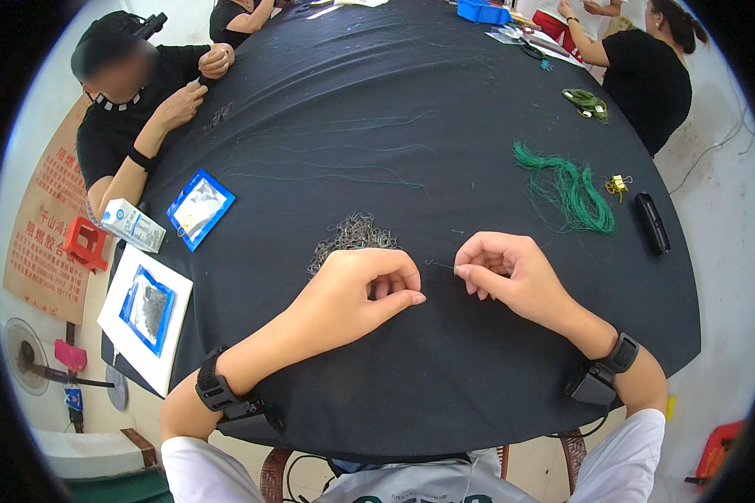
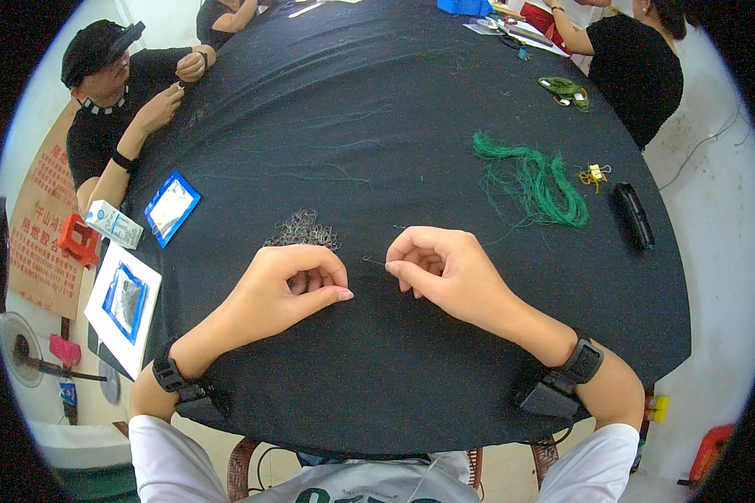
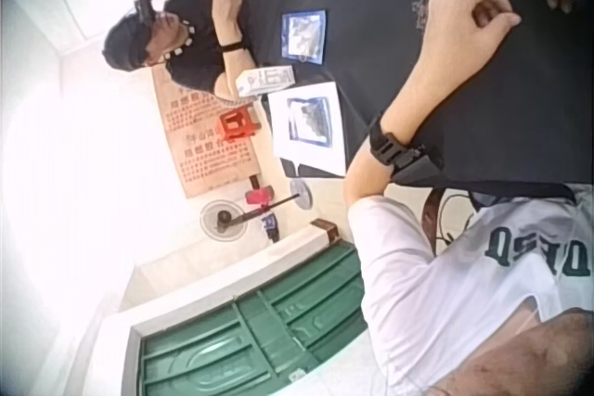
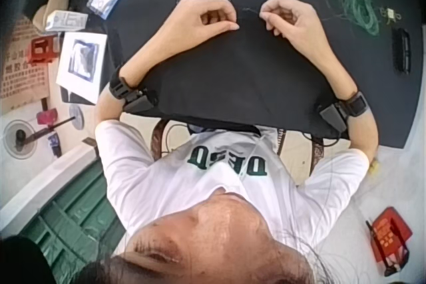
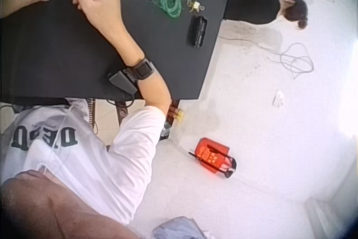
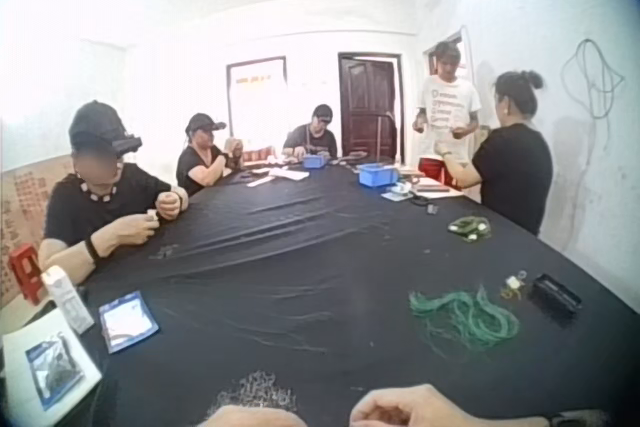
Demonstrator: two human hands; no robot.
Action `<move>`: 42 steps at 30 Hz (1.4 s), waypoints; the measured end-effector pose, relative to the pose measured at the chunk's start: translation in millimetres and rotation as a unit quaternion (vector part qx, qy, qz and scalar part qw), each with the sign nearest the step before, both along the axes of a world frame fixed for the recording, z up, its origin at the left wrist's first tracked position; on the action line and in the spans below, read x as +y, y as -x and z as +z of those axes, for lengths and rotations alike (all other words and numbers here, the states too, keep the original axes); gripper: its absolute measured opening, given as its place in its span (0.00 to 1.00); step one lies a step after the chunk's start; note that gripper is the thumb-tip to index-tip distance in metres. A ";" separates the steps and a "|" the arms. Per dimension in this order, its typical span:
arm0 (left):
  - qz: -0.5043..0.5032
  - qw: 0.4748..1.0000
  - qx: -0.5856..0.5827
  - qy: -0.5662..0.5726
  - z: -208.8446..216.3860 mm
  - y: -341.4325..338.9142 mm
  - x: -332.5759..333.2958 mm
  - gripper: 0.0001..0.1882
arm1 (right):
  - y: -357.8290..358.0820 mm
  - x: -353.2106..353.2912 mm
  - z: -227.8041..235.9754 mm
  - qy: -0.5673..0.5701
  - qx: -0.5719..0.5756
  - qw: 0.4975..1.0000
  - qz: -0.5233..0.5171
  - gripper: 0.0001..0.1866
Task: The person threads small metal components onto a thin green line while working at a table with others.
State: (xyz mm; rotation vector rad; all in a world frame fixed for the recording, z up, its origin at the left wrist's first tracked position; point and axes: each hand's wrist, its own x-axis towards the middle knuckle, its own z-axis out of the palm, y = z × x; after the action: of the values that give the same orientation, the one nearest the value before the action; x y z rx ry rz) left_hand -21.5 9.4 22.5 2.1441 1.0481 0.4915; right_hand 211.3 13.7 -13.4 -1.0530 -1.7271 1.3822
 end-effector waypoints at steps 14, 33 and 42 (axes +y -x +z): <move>-0.002 0.922 -0.324 0.214 -12.7 -12.2 -20.0 0.05 | 11.1 -22.9 11.8 0.228 0.238 0.936 0.122 0.07; 0.002 0.900 -0.323 0.291 -10.1 -13.0 -19.7 0.06 | 8.6 -22.0 8.6 0.215 0.246 0.935 0.139 0.06; 0.008 0.935 -0.312 0.171 -12.2 -11.7 -20.6 0.05 | 8.7 -21.0 7.1 0.231 0.252 0.929 0.144 0.08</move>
State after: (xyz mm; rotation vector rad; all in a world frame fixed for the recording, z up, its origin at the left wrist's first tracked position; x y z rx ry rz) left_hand -9.8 -11.2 10.4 1.5158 0.7191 0.8587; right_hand 202.6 -7.3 -6.3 -0.5944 -1.2293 2.1026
